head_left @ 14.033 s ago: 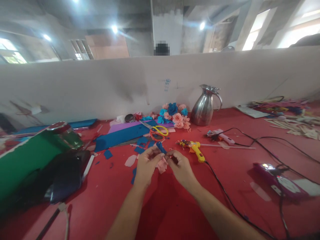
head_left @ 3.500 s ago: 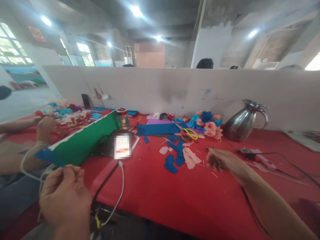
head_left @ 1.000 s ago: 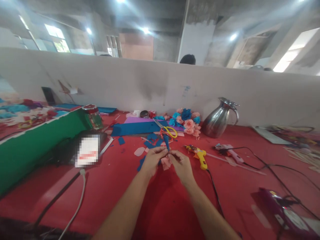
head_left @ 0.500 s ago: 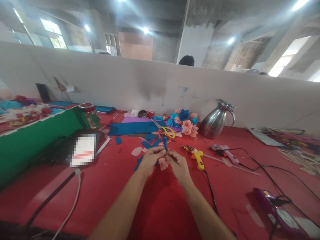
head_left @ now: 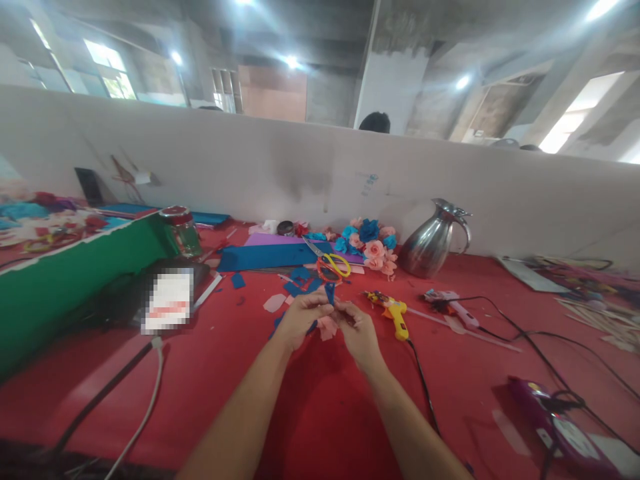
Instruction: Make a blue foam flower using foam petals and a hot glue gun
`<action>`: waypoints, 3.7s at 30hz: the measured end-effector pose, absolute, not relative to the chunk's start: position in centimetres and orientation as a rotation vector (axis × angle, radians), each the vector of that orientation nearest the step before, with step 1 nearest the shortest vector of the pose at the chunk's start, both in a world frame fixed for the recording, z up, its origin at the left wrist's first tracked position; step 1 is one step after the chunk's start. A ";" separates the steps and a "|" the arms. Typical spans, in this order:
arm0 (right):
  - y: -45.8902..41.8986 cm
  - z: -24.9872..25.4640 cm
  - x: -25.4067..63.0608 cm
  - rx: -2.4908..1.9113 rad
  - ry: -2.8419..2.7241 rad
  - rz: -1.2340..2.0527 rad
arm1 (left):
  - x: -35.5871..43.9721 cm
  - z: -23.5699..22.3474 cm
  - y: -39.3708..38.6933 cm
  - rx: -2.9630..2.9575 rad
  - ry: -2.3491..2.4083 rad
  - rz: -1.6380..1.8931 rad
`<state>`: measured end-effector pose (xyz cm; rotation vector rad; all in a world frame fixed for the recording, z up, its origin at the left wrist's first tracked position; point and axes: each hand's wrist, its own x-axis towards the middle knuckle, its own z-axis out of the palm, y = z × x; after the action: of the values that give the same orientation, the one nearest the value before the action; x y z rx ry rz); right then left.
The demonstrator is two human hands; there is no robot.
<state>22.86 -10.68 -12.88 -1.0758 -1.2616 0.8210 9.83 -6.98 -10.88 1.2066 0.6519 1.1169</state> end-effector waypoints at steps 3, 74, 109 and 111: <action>-10.9 -12.5 22.9 -1.074 -1.304 0.746 | 9.6 -10.9 -6.8 1.278 0.658 1.121; -11.2 -12.2 22.1 -1.076 -1.285 0.575 | 10.0 -10.8 -7.0 1.253 0.674 1.124; -12.3 -12.7 21.5 -1.156 -1.884 0.347 | 4.5 -9.3 -4.1 0.904 0.854 1.731; -12.5 -12.9 21.2 -1.125 -1.894 0.321 | 4.1 -9.2 -4.0 0.831 0.843 1.813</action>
<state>21.15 -12.47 -12.89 -1.1248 -1.8944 0.3215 4.06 -3.99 -9.23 0.8306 0.8434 1.8132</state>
